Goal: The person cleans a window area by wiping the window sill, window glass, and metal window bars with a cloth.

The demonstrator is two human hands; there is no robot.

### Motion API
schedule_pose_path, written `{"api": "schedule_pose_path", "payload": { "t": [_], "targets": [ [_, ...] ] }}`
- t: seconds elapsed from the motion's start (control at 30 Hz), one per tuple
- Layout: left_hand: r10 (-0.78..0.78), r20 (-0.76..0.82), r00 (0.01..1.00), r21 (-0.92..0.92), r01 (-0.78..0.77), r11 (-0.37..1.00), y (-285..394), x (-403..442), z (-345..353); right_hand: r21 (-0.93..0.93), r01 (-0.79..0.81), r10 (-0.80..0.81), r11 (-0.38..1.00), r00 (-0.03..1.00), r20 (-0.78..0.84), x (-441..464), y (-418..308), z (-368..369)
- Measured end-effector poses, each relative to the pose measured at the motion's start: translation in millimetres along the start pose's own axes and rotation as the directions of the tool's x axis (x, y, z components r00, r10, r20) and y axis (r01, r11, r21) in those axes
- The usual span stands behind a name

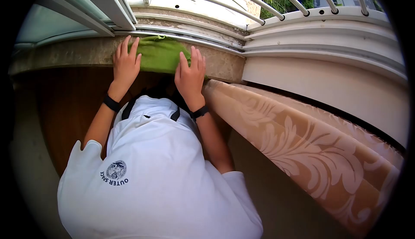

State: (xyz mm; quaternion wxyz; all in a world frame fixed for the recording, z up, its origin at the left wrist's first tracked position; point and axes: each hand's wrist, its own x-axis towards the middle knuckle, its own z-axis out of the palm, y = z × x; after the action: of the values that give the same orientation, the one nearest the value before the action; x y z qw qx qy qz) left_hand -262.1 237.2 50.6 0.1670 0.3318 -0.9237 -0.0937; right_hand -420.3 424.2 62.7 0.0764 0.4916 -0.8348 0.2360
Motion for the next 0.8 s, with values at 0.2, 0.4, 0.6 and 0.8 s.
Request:
{"api": "schedule_pose_path", "payload": {
  "t": [0.2, 0.4, 0.6, 0.8],
  "targets": [
    [0.119, -0.012, 0.993, -0.038, -0.119, 0.992, -18, -9, -2, 0.109, 0.066, -0.077, 0.992, 0.991, 0.107, -33, -8, 15],
    [0.092, 0.417, 0.904, -0.677, 0.241, 0.695, -2, -11, -32, -0.116, 0.04, -0.029, 0.992, 0.996, 0.09, -8, 1, 24],
    [-0.042, 0.777, 0.628, -0.625, 0.778, 0.056, 12, -5, -12, 0.176, -0.07, 0.074, 0.982, 0.997, -0.018, -5, -10, 34],
    [0.126, 0.843, 0.523, -0.533, 0.843, 0.073, 34, -12, 12, 0.197, -0.009, 0.001, 0.98, 0.999, 0.038, -17, 3, 30]
  ]
}}
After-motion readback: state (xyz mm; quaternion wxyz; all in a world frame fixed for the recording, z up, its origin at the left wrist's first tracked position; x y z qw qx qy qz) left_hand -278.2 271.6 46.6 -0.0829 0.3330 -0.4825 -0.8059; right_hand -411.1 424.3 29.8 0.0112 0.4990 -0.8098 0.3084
